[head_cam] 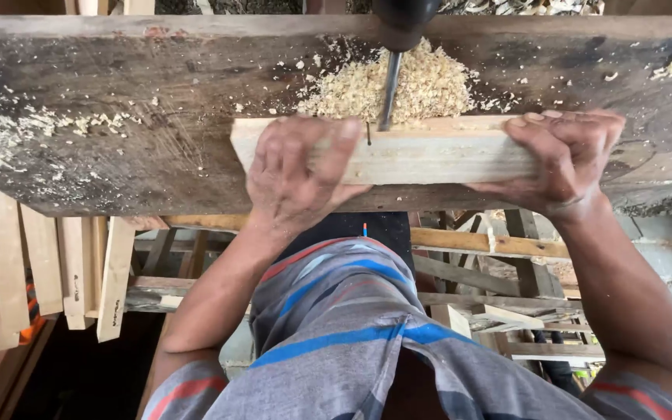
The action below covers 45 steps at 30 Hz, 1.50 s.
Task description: Creating a groove in a wooden block by moving it against a spinning drill bit
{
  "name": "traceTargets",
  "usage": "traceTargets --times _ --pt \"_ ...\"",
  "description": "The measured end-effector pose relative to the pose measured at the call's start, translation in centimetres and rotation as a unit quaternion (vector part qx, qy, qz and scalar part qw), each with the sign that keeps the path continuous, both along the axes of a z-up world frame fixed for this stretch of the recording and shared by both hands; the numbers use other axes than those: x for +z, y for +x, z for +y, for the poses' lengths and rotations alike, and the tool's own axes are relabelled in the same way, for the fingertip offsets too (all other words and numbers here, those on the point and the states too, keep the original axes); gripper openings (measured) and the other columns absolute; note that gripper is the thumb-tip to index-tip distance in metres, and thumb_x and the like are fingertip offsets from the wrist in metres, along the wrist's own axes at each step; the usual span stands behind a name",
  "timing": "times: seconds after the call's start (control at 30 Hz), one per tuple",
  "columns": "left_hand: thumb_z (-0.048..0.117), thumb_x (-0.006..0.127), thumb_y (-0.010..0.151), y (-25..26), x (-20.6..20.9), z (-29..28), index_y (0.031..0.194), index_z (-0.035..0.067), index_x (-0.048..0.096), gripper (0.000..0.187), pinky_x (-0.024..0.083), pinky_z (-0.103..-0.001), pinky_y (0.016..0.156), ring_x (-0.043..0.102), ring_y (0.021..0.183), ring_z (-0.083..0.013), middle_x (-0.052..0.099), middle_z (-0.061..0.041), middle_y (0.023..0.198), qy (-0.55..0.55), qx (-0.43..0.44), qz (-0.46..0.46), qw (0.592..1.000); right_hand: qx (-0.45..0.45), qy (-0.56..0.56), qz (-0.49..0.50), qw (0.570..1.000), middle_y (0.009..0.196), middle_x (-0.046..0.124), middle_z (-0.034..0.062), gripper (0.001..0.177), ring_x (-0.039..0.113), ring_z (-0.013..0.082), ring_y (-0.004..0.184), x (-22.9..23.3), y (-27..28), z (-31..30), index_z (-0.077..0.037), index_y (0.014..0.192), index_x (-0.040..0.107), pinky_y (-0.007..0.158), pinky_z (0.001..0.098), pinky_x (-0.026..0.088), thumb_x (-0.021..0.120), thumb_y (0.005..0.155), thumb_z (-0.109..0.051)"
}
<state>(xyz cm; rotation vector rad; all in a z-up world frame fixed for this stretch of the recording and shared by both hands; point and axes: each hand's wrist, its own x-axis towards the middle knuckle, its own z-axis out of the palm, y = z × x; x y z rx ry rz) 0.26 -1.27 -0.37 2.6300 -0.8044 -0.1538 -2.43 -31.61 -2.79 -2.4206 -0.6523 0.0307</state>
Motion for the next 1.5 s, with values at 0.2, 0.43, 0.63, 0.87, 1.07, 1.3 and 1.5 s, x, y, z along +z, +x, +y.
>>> traceTargets --times 0.2,0.43,0.63,0.87,1.07,1.3,1.5 --pt "0.061 0.048 0.089 -0.7 -0.8 1.7 0.127 0.01 0.026 0.068 0.047 -0.034 0.067 0.046 0.078 -0.0215 0.045 -0.01 0.089 -0.016 -0.024 -0.025 0.999 -0.055 0.008 -0.068 0.996 0.08 0.049 0.0099 0.061 0.04 0.0202 0.072 -0.8 -0.5 1.8 -0.003 0.093 0.059 0.066 0.0347 0.031 0.066 0.07 -0.059" --pt "0.056 0.046 0.086 0.3 0.6 2.8 0.115 0.007 0.038 0.058 0.047 -0.039 0.071 0.052 0.077 -0.0279 0.049 -0.015 0.087 0.003 0.005 -0.025 1.0 -0.016 0.016 -0.046 0.999 0.082 0.049 0.01 0.061 0.045 0.0198 0.071 0.8 1.5 4.2 -0.001 0.092 0.061 0.067 0.0348 0.031 0.061 0.074 -0.059" --pt "0.067 0.045 0.083 -1.2 0.2 0.9 0.123 0.015 0.034 0.067 0.043 -0.039 0.071 0.048 0.082 -0.0264 0.047 -0.012 0.092 0.035 0.004 -0.006 0.999 -0.001 0.042 -0.011 0.999 0.087 0.05 0.0125 0.061 0.045 0.0217 0.077 0.0 0.1 1.1 0.0 0.098 0.06 0.072 0.0344 0.03 0.067 0.073 -0.055" --pt "0.067 0.077 0.081 -0.4 0.3 -1.9 0.126 0.027 0.024 0.08 0.043 -0.038 0.08 0.043 0.096 -0.0268 0.032 -0.017 0.118 -0.025 0.016 -0.037 0.999 -0.007 0.0 -0.04 0.999 0.082 0.048 0.0101 0.064 0.038 0.0204 0.071 -1.4 -1.6 -2.9 -0.001 0.098 0.06 0.068 0.0341 0.03 0.07 0.072 -0.058" --pt "0.072 0.06 0.083 -1.3 -0.8 1.0 0.13 0.026 0.018 0.078 0.034 -0.049 0.086 0.038 0.101 -0.0283 0.024 -0.019 0.114 -0.016 0.042 -0.007 0.999 -0.021 0.004 -0.089 0.996 0.079 0.049 0.0137 0.059 0.046 0.0222 0.068 -1.0 -0.2 0.6 0.0 0.089 0.059 0.066 0.0349 0.033 0.063 0.073 -0.056" --pt "0.072 0.055 0.082 -0.7 0.1 1.3 0.129 0.021 0.016 0.079 0.028 -0.045 0.091 0.045 0.098 -0.026 0.031 -0.015 0.115 -0.014 0.056 -0.034 0.998 -0.025 0.011 -0.061 0.998 0.081 0.052 0.0133 0.059 0.045 0.0221 0.072 0.0 0.4 2.2 0.0 0.091 0.061 0.068 0.0357 0.033 0.06 0.075 -0.056" --pt "0.073 0.045 0.08 -0.3 0.2 2.4 0.13 0.019 0.015 0.079 0.029 -0.045 0.089 0.036 0.108 -0.027 0.028 -0.016 0.119 0.008 0.065 -0.013 0.998 -0.032 0.034 -0.071 0.996 0.081 0.051 0.0111 0.071 0.044 0.0204 0.071 0.7 1.5 4.0 -0.001 0.09 0.061 0.067 0.0342 0.03 0.053 0.072 -0.07"
